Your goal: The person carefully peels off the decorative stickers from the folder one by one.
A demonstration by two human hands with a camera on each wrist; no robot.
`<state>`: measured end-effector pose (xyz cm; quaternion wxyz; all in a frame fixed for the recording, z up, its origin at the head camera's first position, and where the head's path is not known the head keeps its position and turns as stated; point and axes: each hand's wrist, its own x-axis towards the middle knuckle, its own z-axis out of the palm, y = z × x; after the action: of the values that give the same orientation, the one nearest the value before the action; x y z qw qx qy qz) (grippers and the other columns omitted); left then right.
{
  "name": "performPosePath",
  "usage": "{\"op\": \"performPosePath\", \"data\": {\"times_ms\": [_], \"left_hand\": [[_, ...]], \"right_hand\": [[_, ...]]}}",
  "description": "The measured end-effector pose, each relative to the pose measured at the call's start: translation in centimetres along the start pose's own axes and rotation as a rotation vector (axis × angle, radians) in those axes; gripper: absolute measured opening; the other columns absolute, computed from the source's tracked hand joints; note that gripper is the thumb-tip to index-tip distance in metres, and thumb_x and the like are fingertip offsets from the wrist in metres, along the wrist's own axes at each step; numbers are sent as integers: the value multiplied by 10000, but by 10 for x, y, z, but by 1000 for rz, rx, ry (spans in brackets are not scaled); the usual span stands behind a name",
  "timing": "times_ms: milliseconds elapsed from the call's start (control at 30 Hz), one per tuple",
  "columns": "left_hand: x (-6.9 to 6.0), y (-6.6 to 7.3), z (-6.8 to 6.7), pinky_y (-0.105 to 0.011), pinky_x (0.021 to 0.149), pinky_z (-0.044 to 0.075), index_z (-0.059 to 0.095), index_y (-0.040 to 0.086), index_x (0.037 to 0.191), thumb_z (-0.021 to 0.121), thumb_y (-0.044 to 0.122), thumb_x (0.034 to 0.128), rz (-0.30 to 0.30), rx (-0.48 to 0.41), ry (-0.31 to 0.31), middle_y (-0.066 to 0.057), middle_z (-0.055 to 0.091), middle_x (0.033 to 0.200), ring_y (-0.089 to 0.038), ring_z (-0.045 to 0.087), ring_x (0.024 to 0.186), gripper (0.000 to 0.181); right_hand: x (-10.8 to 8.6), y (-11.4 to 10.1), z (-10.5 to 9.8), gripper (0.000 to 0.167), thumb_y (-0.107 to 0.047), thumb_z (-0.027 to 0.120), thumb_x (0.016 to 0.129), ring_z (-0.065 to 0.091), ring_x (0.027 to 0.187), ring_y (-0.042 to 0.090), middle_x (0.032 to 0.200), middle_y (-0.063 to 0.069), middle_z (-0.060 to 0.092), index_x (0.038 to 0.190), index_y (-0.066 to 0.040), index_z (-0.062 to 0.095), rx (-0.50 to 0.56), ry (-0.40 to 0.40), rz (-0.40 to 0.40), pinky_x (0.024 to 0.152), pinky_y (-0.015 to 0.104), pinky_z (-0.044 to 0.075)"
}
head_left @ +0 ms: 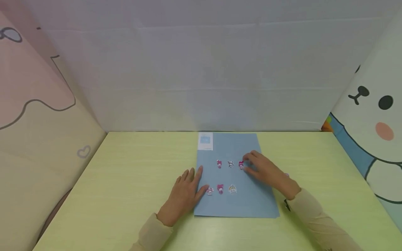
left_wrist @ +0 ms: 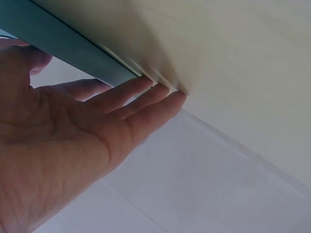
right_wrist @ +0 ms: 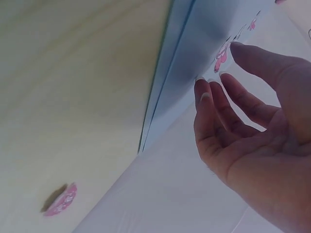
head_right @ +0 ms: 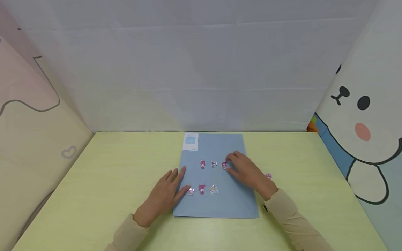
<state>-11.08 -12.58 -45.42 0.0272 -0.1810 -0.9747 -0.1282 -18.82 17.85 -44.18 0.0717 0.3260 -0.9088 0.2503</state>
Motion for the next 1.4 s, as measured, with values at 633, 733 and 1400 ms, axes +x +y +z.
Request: {"op": "performPosePath", "data": {"times_ms": [633,733,1400], "left_hand": [[2,1,3,-608,1052,442,432,34,1549,595,401,1026,2,0,4,-296,518,1448,-502,499,1324,659],[2,0,4,-609,1053,441,430,37,1550,592,405,1027,1,4,5,-294,518,1449,-500,498,1326,660],[0,-1,3,-604,1055,442,432,40,1550,594,406,1026,-1,10,9,-290,517,1451,-493,499,1327,660]], "right_hand": [[8,-4,5,184,69,770,858,644,883,245,937,69,674,1013,3,698,-22,-2,-25,821,438,560],[9,-5,6,177,101,756,852,626,841,217,894,51,661,978,-7,695,-28,14,-12,797,416,565],[9,-5,6,143,97,743,869,608,797,187,869,42,669,933,-20,691,24,49,57,755,398,572]]}}
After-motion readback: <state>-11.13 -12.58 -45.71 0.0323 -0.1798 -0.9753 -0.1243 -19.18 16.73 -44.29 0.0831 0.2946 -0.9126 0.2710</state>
